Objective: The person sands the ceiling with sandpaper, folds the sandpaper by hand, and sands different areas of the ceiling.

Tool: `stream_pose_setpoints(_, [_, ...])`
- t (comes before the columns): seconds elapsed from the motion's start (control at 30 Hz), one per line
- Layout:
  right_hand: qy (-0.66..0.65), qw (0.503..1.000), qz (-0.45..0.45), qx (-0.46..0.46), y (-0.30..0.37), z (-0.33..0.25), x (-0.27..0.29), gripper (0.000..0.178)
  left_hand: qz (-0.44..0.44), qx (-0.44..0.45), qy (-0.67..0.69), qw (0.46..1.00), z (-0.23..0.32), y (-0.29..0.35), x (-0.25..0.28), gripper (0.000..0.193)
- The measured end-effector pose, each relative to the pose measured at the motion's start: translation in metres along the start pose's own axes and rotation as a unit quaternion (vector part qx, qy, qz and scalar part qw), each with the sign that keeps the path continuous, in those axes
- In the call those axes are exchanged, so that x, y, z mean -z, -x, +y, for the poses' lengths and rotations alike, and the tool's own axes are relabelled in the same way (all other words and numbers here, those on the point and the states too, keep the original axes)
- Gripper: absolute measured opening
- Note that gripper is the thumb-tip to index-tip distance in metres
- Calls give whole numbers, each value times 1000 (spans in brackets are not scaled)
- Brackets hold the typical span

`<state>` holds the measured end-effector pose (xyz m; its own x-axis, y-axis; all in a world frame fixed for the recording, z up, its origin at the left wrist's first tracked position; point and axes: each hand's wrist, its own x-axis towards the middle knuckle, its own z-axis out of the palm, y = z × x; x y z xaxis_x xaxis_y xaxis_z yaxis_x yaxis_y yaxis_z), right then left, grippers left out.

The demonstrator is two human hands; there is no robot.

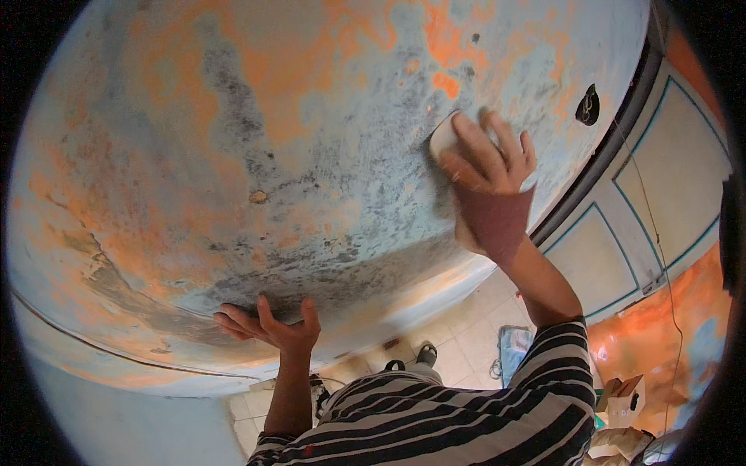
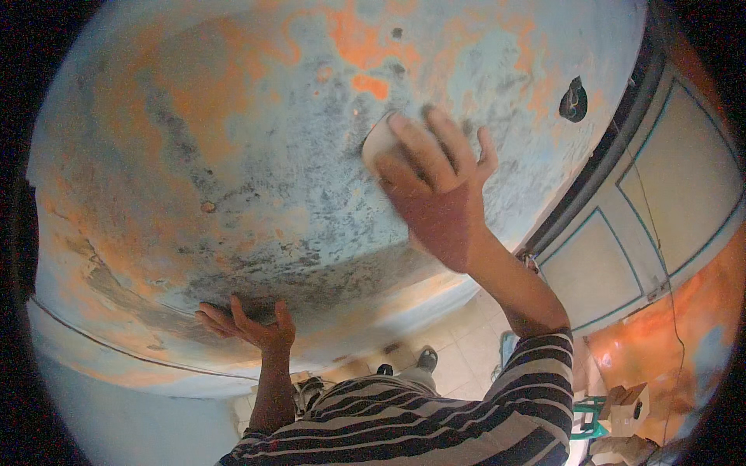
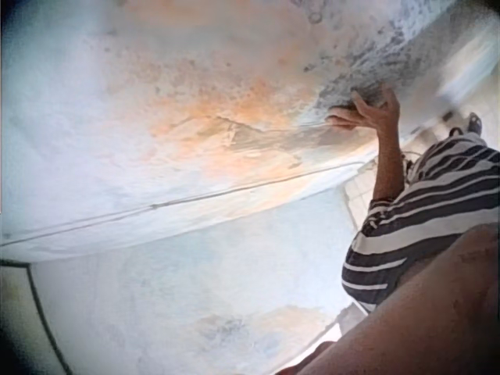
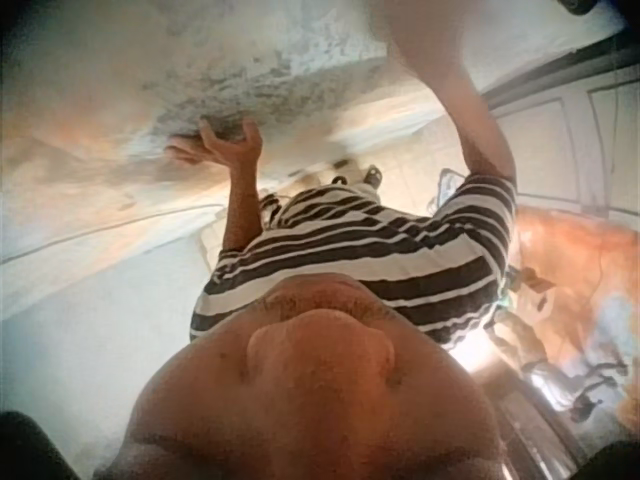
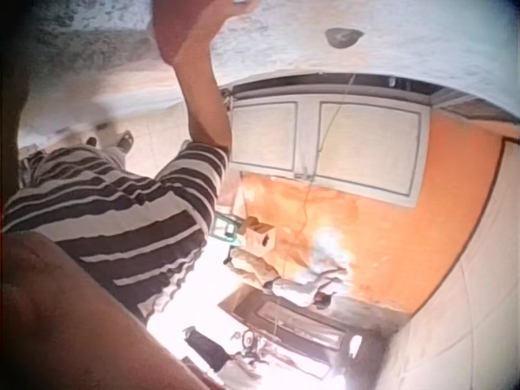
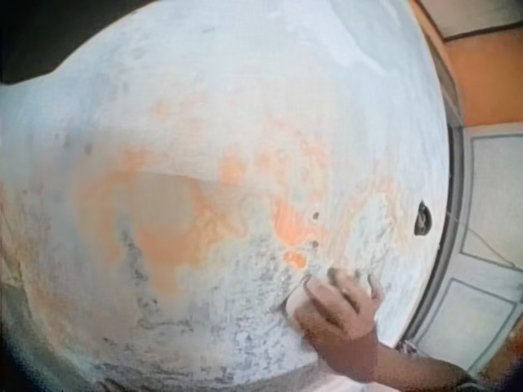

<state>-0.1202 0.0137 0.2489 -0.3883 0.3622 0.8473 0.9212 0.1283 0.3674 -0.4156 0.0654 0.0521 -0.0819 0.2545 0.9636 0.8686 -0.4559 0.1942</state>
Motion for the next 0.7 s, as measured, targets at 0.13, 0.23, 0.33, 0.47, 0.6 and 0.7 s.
stream_pose_setpoints(0.13, [-46,999,-1,16,12,-10,-6,39,5,-7,-30,1000,4,-6,3,73])
stream_pose_setpoints(0.23, [-5,1000,-9,7,-1,-9,6,42,-4,-6,-4,1000,-1,0,3,70])
stream_pose_setpoints(0.33, [-23,999,6,-27,9,-15,-5,43,6,-12,-26,1000,5,-6,6,72])
stream_pose_setpoints(0.47, [-14,998,1,-55,-4,-17,7,37,6,-14,-32,999,1,-5,6,73])
stream_pose_setpoints(0.6, [15,997,-33,-66,8,-20,-4,36,14,-22,-29,999,4,-7,6,72])
stream_pose_setpoints(0.7, [26,999,-30,-23,-4,-22,7,38,9,-16,-29,999,2,-4,5,72])
